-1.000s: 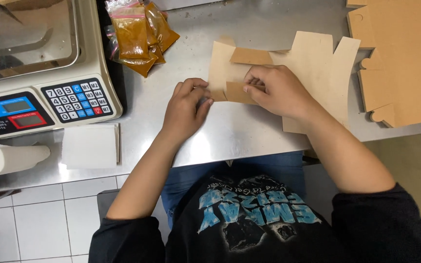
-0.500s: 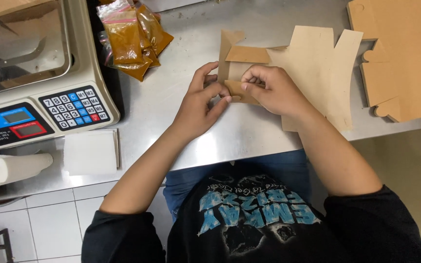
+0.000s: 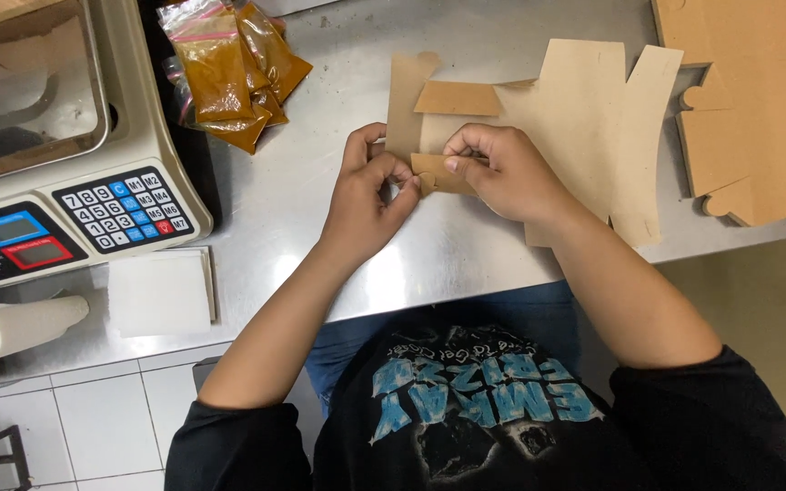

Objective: The person folds a flat cardboard box blank into a three-dimensional box on a stainless steel countertop. They fold the side flaps, tuck the tabs into slots, and press the seams to secure the structure.

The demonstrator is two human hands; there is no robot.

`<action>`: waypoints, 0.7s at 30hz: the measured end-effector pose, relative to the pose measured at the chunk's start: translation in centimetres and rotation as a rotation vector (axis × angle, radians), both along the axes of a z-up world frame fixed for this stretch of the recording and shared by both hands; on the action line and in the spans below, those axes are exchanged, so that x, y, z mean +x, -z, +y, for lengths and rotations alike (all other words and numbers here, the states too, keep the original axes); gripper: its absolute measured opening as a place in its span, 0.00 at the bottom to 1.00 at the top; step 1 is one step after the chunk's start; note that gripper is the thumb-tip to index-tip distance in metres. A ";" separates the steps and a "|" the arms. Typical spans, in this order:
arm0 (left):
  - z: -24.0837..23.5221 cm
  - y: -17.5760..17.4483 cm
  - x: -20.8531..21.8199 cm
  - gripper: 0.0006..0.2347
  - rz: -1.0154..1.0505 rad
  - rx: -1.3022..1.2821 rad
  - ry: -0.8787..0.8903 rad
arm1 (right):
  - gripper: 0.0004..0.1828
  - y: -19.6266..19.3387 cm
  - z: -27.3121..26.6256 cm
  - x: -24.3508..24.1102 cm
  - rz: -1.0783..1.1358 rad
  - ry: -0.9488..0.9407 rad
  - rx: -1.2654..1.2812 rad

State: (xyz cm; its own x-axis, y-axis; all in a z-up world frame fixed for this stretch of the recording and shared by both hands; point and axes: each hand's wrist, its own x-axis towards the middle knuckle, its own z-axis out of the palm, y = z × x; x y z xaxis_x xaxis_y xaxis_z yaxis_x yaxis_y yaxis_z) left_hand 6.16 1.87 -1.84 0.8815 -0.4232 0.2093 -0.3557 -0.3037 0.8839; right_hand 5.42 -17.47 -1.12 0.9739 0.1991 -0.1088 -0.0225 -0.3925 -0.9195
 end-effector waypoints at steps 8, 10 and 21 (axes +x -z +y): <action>-0.1 -0.5 0.0 0.04 0.023 0.010 0.006 | 0.05 -0.3 0.1 0.0 -0.001 -0.007 0.006; -0.1 -0.5 0.0 0.04 0.028 0.019 0.007 | 0.05 -0.2 0.1 0.0 -0.008 -0.013 0.005; -0.3 -1.0 -0.5 0.06 -0.088 0.020 -0.016 | 0.06 -1.5 0.4 0.1 -0.124 -0.039 0.035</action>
State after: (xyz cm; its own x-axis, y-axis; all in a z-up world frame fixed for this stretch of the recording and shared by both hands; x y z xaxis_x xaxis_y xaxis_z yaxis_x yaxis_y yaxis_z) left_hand 5.67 1.57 -0.87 0.8668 -0.4140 0.2781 -0.4269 -0.3277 0.8428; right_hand 5.56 -17.08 0.34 0.9708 0.2390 0.0192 0.1066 -0.3586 -0.9274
